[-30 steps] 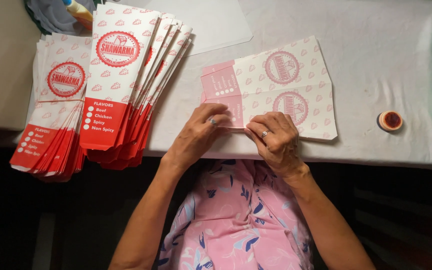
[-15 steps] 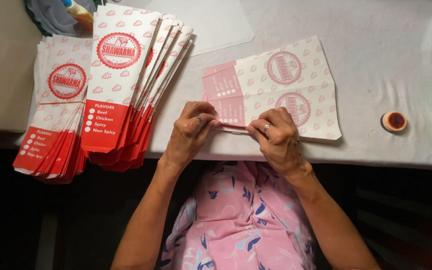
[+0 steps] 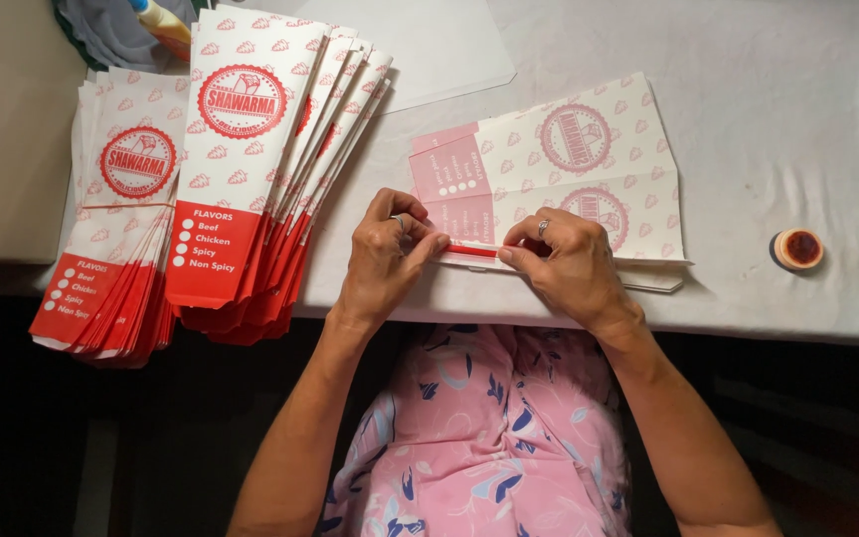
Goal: Folding and sealing paper packaging sleeves for food items using adhesive stickers
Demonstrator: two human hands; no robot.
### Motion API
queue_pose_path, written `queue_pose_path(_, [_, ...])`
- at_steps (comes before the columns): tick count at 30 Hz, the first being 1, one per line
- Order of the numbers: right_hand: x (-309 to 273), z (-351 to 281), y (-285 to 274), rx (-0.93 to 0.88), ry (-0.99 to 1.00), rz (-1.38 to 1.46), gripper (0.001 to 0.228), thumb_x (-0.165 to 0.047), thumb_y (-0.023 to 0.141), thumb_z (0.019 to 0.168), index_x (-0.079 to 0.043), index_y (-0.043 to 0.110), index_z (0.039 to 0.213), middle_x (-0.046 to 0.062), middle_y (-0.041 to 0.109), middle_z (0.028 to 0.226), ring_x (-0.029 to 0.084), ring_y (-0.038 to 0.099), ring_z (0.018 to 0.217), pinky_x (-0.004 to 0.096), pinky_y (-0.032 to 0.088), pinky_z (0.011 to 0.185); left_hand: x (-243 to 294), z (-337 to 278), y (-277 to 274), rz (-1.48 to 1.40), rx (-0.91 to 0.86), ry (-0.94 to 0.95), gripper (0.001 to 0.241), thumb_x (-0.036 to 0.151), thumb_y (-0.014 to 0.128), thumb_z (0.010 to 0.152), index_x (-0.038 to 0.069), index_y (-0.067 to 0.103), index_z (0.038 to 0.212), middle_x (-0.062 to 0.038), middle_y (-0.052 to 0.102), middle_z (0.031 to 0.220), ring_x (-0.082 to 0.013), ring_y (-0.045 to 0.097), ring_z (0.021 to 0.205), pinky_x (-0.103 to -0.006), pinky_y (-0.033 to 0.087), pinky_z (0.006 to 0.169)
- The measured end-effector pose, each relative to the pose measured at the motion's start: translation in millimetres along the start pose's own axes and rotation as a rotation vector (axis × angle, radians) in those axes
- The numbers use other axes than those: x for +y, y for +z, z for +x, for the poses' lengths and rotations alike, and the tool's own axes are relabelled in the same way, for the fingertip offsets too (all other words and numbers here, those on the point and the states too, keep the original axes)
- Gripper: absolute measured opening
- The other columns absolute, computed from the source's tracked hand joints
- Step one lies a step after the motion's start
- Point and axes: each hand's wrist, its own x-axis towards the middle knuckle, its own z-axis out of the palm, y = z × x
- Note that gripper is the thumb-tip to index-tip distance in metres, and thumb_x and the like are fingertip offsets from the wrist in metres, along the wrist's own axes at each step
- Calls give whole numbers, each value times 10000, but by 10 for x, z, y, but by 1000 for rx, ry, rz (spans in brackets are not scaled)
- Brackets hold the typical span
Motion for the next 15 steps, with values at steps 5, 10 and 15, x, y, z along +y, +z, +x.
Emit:
queue_pose_path(5, [-33,54,-17,-69,99,1,88,-66,828,803,-116,785,861,84,655,658,220,656,635,325,527,613,3,13,11,0,32,-10,216,115,861,826,-9,718,723,-96,586,943,-266,706,863,-310,606,748])
queue_pose_path(10, [-36,121,-34,-101,156,23,109,-34,820,771,-95,790,856,85,649,611,204,630,597,321,516,579,-2,0,17,-61,116,14,300,126,866,820,45,588,901,-77,541,970,-274,680,908,-317,601,806])
queue_pose_path(15, [-1,119,-34,-127,140,-4,100,-52,816,767,-88,777,852,75,639,605,189,621,595,316,519,561,70,-45,117,-92,80,16,146,-12,754,853,110,679,879,-83,505,1086,-324,658,1042,-420,544,993])
